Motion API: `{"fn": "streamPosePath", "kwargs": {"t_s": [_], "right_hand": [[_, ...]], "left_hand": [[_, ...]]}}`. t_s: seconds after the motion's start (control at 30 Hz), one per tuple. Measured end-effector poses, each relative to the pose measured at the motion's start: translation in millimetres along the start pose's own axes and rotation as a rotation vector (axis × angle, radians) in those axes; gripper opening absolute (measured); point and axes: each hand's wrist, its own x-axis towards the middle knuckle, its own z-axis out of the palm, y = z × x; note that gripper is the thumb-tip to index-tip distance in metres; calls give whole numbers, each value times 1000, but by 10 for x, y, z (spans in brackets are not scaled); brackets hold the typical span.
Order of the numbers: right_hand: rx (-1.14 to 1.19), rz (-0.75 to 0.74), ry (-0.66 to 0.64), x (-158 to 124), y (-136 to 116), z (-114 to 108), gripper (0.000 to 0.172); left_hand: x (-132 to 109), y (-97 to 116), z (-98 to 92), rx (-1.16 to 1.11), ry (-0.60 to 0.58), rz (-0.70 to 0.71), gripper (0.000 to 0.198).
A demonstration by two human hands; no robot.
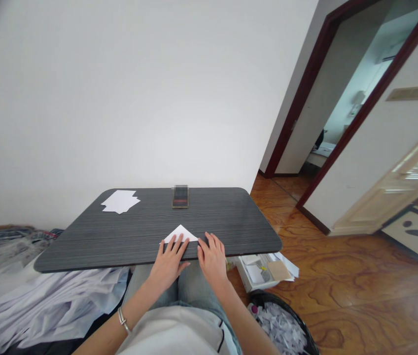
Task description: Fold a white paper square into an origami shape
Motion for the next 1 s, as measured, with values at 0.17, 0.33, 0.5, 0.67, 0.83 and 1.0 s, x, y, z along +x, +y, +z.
{"fn": "streamPosePath", "kwargs": {"t_s": [0.17,0.33,0.5,0.67,0.83,1.0], "right_hand": [[6,-2,-13,0,-21,11,29],[15,-17,-2,0,-10,19,29],[17,-21,7,7,-17,27,28],[15,-6,9,2,-19,20,28],[5,10,19,-4,-35,8,28],[-11,27,-2,-23,-57,0,27]], "left_hand": [[-1,-2,-5,5,-4,2,60],[-5,-6,-10,12,-2,5,60],[-6,-7,-10,3,1,5,59],[-10,-2,-22,1,12,0,59],[-12,0,-29,-1,8,1,61],[-6,-8,-29,-4,3,5,61]]}}
